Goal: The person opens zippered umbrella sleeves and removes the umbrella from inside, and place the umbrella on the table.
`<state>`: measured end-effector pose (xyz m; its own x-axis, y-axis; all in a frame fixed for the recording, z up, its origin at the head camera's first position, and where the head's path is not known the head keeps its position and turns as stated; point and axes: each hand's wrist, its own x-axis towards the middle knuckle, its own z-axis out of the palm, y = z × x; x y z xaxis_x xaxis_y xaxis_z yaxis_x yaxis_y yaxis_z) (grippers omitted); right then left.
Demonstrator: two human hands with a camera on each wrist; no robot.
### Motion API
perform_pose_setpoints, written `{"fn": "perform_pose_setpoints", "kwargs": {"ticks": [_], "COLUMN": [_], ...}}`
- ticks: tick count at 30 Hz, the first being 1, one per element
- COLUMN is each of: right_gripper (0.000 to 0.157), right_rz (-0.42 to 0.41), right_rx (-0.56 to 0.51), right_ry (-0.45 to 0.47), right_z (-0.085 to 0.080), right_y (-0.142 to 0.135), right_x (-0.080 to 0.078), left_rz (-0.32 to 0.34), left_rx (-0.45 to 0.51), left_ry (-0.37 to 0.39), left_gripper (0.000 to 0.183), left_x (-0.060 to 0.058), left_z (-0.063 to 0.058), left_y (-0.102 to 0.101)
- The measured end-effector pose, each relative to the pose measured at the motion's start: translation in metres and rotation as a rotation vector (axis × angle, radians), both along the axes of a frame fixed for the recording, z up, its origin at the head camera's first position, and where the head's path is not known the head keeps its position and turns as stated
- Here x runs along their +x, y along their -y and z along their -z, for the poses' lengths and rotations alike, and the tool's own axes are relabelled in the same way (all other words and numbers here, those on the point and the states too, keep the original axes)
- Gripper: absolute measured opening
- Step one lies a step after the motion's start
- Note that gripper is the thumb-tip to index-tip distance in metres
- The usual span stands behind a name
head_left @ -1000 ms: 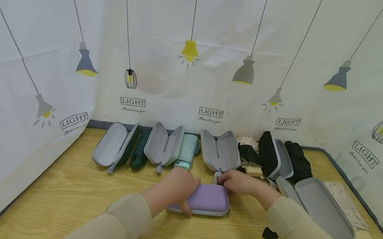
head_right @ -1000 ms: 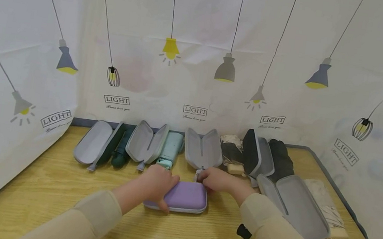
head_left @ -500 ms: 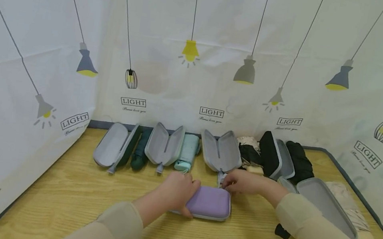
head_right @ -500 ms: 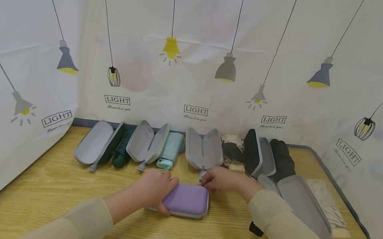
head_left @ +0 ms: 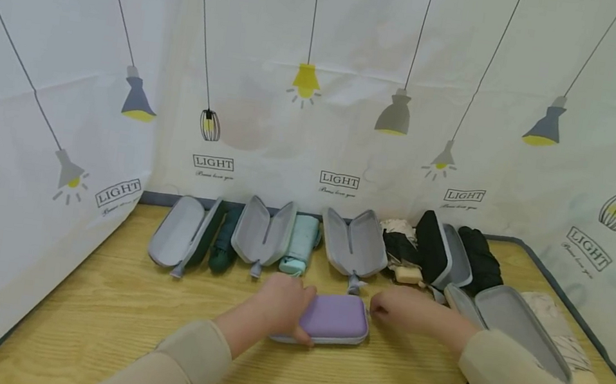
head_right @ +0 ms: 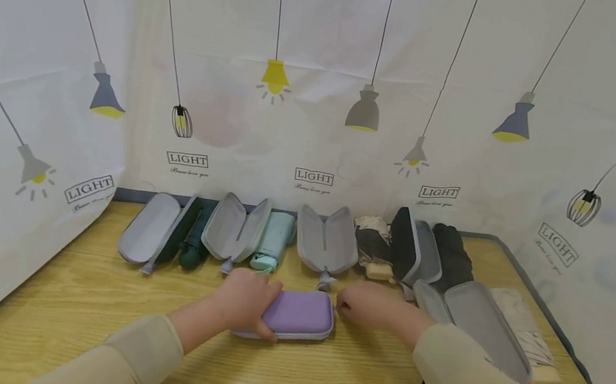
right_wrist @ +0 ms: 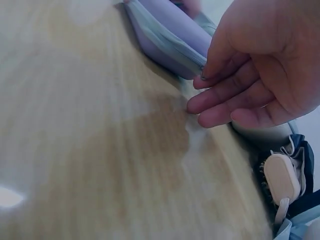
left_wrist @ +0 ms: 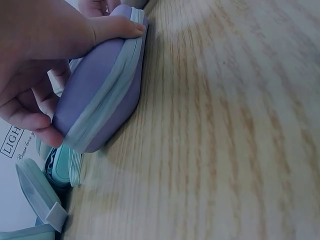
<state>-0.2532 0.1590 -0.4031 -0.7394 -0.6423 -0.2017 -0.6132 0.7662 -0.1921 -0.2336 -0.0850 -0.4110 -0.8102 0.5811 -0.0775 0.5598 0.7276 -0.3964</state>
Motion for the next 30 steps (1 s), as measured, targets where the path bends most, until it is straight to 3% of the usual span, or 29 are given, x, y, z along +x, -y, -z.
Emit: {"fn": "perform_pose_setpoints", "kwargs": {"ticks": [5, 15, 23, 30], "right_gripper": [0.012, 0.037, 0.038, 0.036], "right_rz": [-0.054, -0.028, 0.083, 0.046], "right_rx": [-0.016, -0.086, -0.160, -0.235], "right_ry": [-0.042, -0.120, -0.149, -0.159], "right_z": [0.002, 0.006, 0.009, 0.014], "right_y": [0.002, 0.012, 0.030, 0.054], "right_x": [0.018, 0.042, 0.056, 0.060], "left_rz": [-0.021, -0.032, -0.042, -0.064], "left_rx": [0.008, 0.069, 0.128, 0.148], "left_ry": [-0.008, -0.015, -0.032, -0.047], "left_gripper": [0.091, 0.090, 0.083, 0.081], "left_x": [0.001, 0.006, 0.006, 0.008], "left_z": [0.000, -0.005, -0.003, 0.001], "left_y": [0.001, 0.003, 0.004, 0.002]}}
